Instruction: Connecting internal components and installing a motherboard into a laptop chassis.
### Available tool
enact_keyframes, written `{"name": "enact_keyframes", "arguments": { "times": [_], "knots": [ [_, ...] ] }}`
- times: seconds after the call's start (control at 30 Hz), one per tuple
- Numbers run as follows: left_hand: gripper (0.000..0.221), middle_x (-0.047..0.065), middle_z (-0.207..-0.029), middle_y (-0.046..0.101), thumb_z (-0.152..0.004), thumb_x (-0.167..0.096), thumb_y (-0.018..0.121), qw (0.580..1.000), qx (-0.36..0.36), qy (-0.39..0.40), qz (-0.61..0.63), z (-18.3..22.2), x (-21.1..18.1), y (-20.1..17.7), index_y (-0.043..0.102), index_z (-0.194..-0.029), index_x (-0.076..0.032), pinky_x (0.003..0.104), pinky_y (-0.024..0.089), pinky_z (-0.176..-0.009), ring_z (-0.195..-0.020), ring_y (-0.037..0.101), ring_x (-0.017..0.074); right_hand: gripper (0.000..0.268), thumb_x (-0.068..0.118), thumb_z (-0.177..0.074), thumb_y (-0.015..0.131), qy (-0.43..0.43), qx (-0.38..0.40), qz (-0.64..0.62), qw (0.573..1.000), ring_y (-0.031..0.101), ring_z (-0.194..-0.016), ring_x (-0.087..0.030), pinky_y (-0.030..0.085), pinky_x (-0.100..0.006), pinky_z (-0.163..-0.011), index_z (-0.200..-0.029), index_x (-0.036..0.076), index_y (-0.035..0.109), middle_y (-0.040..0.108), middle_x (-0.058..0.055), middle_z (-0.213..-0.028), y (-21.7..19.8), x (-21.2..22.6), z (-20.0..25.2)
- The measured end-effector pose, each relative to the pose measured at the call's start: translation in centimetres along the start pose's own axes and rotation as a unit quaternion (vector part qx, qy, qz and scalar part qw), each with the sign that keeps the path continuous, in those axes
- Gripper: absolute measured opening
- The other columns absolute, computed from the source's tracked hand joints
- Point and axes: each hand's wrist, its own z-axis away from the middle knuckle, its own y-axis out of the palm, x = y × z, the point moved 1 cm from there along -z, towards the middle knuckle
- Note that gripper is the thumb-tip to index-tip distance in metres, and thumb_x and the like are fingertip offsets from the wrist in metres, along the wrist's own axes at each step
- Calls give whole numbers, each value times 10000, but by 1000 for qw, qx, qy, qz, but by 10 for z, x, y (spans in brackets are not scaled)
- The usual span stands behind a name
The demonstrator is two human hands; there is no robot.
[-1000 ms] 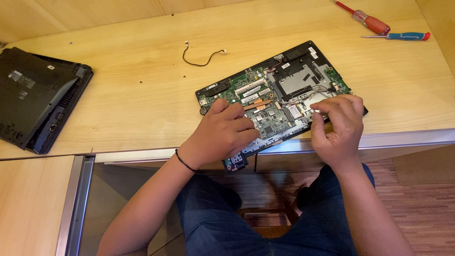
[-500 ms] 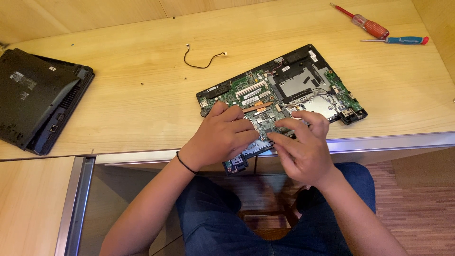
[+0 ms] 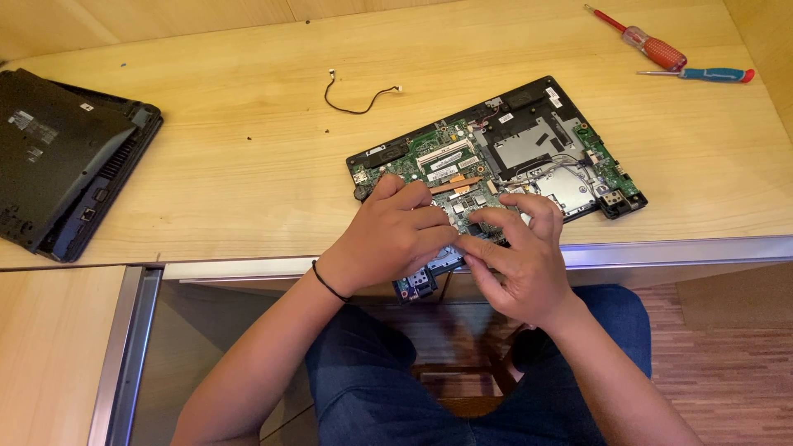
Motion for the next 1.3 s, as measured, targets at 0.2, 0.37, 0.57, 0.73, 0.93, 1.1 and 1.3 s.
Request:
{"name": "enact_keyframes", "arguments": {
  "times": [0.2,0.37,0.57,0.73,0.93,1.1,1.3],
  "knots": [
    [77,-24,-761,617,-853,-145,661,1000,1,-9,0,-1,-1,-1,655,-780,-171,330,352,-679,-778,518,191,114,131,-837,644,-3,-2,-7,1000,399,-1173,-342,293,-545,-985,-919,175,710,573,-53,-1073,0,0,-1],
    [55,-15,-814,620,-836,-141,670,1000,8,-15,-16,0,-3,-2,634,-798,-159,340,356,-688,-818,522,205,230,152,-850,626,30,-9,-62,998,382,-1178,-347,292,-514,-1012,-1077,161,666,534,-73,-1151,-3,-6,6],
    [54,-2,-822,624,-835,-147,675,999,30,-22,-19,4,-3,1,626,-812,-147,347,360,-703,-847,532,212,258,155,-842,636,32,0,-56,998,380,-1186,-358,291,-497,-1017,-1097,167,674,531,-77,-1170,-1,-5,6],
    [56,13,-829,639,-818,-134,692,999,49,-18,-14,7,-4,2,640,-836,-140,358,367,-707,-859,542,222,257,167,-844,634,34,0,-45,998,384,-1192,-357,296,-490,-1017,-1096,180,681,537,-71,-1171,-1,-5,7],
    [48,18,-780,622,-837,-131,671,997,57,-50,9,2,-9,-6,629,-855,-143,363,362,-711,-833,540,225,251,138,-821,655,40,-1,-49,998,390,-1182,-357,298,-487,-1005,-1066,177,693,552,-71,-1146,0,-4,7],
    [54,2,-778,638,-832,-149,689,995,68,-66,16,5,-9,-5,642,-858,-144,350,354,-709,-840,540,212,239,139,-812,664,35,-4,-37,999,402,-1183,-350,307,-482,-1001,-1044,185,701,564,-60,-1145,2,-6,8],
    [60,-25,-808,635,-826,-141,687,993,30,-109,45,14,-8,3,633,-809,-163,342,355,-728,-835,538,200,132,213,-783,738,117,13,-20,993,400,-1077,-290,293,-485,-946,-895,174,678,522,-12,-979,7,3,-6]
  ]
}}
